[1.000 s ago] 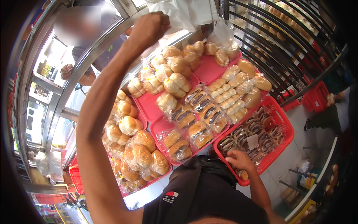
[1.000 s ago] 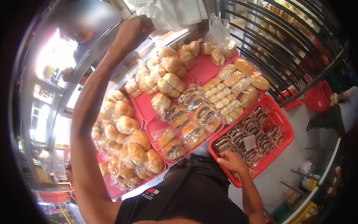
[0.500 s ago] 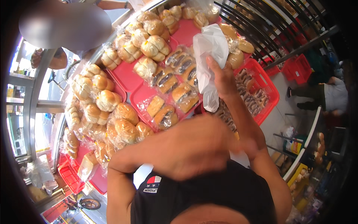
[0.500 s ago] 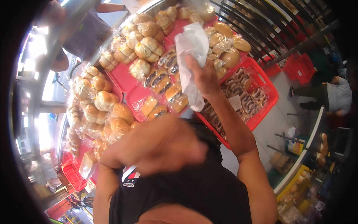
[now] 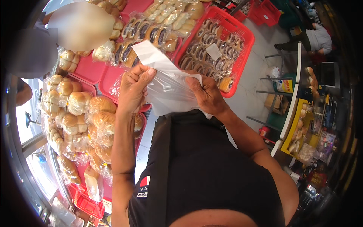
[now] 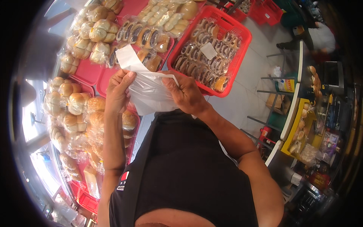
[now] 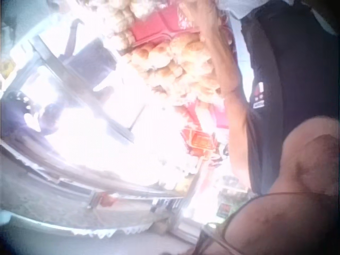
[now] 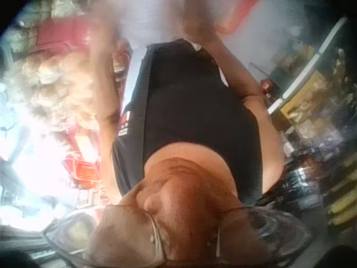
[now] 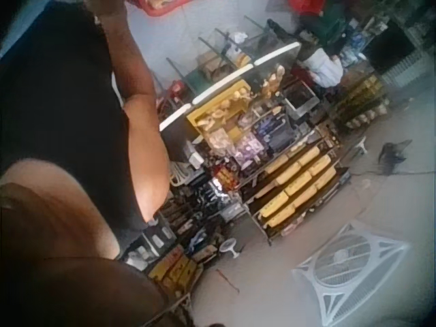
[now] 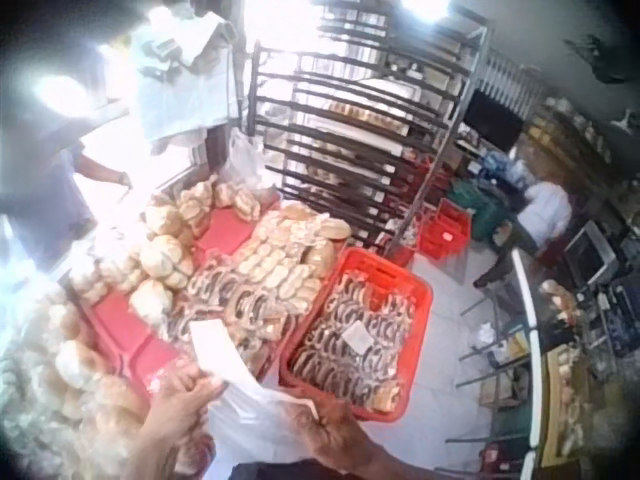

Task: The person picks up individually wrapped bread rolls from a yellow crate and a display counter, places them into a white plastic bag, and hands the bag to a customer. The person then retrieves money from a pouch and continues handling bread rolls.

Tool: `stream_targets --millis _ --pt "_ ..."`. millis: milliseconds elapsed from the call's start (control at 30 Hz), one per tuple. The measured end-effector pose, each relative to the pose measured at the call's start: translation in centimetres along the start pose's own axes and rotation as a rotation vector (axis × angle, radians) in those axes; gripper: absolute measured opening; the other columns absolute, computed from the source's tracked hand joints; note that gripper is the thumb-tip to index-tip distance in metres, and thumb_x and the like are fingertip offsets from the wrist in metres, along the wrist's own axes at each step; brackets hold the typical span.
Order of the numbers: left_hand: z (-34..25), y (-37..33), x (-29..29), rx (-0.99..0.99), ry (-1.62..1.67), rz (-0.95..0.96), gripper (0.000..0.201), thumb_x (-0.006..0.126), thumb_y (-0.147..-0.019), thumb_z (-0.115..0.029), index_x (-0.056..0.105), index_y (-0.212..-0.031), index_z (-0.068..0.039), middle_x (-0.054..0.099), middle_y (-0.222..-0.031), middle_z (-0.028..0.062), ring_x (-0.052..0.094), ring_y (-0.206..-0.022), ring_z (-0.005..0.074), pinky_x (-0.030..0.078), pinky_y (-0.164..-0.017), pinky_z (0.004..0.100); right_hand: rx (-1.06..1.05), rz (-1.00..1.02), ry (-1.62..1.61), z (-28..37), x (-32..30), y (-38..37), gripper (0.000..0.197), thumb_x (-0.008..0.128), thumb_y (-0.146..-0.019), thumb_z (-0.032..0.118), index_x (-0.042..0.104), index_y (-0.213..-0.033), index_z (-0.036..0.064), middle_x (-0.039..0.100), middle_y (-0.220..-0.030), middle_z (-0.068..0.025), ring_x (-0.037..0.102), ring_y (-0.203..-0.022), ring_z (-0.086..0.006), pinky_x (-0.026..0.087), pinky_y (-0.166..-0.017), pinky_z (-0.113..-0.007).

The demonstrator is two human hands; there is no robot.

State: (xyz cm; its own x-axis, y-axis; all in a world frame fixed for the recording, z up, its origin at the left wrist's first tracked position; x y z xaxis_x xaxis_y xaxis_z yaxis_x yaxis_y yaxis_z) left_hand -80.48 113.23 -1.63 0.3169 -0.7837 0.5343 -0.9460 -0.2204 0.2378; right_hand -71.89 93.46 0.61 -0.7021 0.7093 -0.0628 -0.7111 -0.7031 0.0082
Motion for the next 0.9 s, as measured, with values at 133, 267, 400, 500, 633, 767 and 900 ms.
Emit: stream_targets --millis 133,267,400,500,633,767,900 --pt "3.1 0.3 1.6 -0.116 -0.047 -0.04 0.017 0.068 -0.099 -0.021 0.069 -0.104 -0.004 0.07 -0.093 -0.0022 0.06 -0.076 0.0015 0.05 -0.069 0.0192 0.043 0.026 0.158 -2.4 -2.8 1.1 0.041 0.052 -0.106 0.036 0.066 -0.119 0.0007 0.072 -0.09 -0.014 0.068 -0.082 -0.0252 0.052 -0.077 -0.038" --pt "7.2 -0.4 2.6 -0.156 -0.088 -0.074 0.018 0.069 -0.098 -0.023 0.071 -0.102 -0.005 0.069 -0.088 -0.0025 0.057 -0.073 0.0017 0.045 -0.065 0.0181 0.079 0.106 0.374 -5.2 -6.6 0.2 0.037 0.059 -0.101 0.035 0.066 -0.113 0.0004 0.071 -0.089 -0.0169 0.068 -0.083 -0.0352 0.053 -0.078 -0.042" --pt "11.3 -2.7 4.7 -0.117 -0.071 -0.246 0.017 0.072 -0.096 -0.02 0.071 -0.099 -0.003 0.071 -0.087 0.0012 0.064 -0.079 0.0062 0.049 -0.069 0.0203 -0.37 -0.189 0.669 -6.9 -11.6 -2.8 0.034 0.073 -0.091 0.034 0.067 -0.105 0.0029 0.07 -0.086 -0.0146 0.069 -0.077 -0.0342 0.055 -0.074 -0.043" --pt "14.8 -3.7 8.3 -0.03 0.102 -0.341 0.015 0.072 -0.096 -0.016 0.07 -0.1 -0.002 0.072 -0.091 0.0054 0.065 -0.08 0.0087 0.052 -0.069 0.0228 0.095 0.025 0.524 -6.0 -14.3 -2.0 0.036 0.082 -0.084 0.025 0.067 -0.107 0.0015 0.07 -0.104 -0.0143 0.07 -0.088 -0.0236 0.056 -0.078 -0.035" --pt "17.8 -4.7 13.6 -0.148 0.376 -0.27 0.014 0.069 -0.097 -0.013 0.07 -0.101 0.0 0.072 -0.095 0.0076 0.068 -0.083 0.012 0.058 -0.075 0.0266 0.161 0.108 0.24 -7.6 -14.8 2.3 0.042 0.087 -0.078 0.027 0.068 -0.104 0.0 0.066 -0.096 -0.0123 0.065 -0.079 -0.0193 0.053 -0.071 -0.032" --pt "19.8 -4.3 14.0 -0.166 0.305 -0.217 0.013 0.069 -0.097 -0.01 0.069 -0.103 0.0 0.072 -0.1 0.0094 0.069 -0.083 0.013 0.059 -0.074 0.0264 0.015 0.077 0.168 -8.7 -15.6 3.4 0.028 0.082 -0.082 0.013 0.07 -0.102 -0.0022 0.067 -0.091 -0.0102 0.064 -0.082 -0.0165 0.052 -0.073 -0.03" --pt "19.5 -4.0 14.5 -0.177 0.354 -0.184 0.013 0.068 -0.097 -0.01 0.068 -0.105 0.0 0.071 -0.101 0.009 0.069 -0.087 0.0143 0.06 -0.081 0.0293 -0.068 0.05 -0.052 -9.3 -15.4 4.1 0.013 0.075 -0.089 0.006 0.07 -0.098 -0.0034 0.068 -0.094 -0.0075 0.064 -0.086 -0.0135 0.052 -0.075 -0.029"
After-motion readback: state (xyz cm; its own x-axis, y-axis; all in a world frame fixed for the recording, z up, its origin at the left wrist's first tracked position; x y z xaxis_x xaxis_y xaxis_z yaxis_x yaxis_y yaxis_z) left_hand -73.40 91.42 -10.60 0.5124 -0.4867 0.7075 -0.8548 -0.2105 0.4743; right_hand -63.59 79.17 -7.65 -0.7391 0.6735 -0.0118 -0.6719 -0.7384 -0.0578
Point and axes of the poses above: each hand's wrist, its own y-axis away from the middle knuckle, its own x-axis out of the palm, z = x × y, the point moved 3 cm from there along -y, towards the middle knuckle
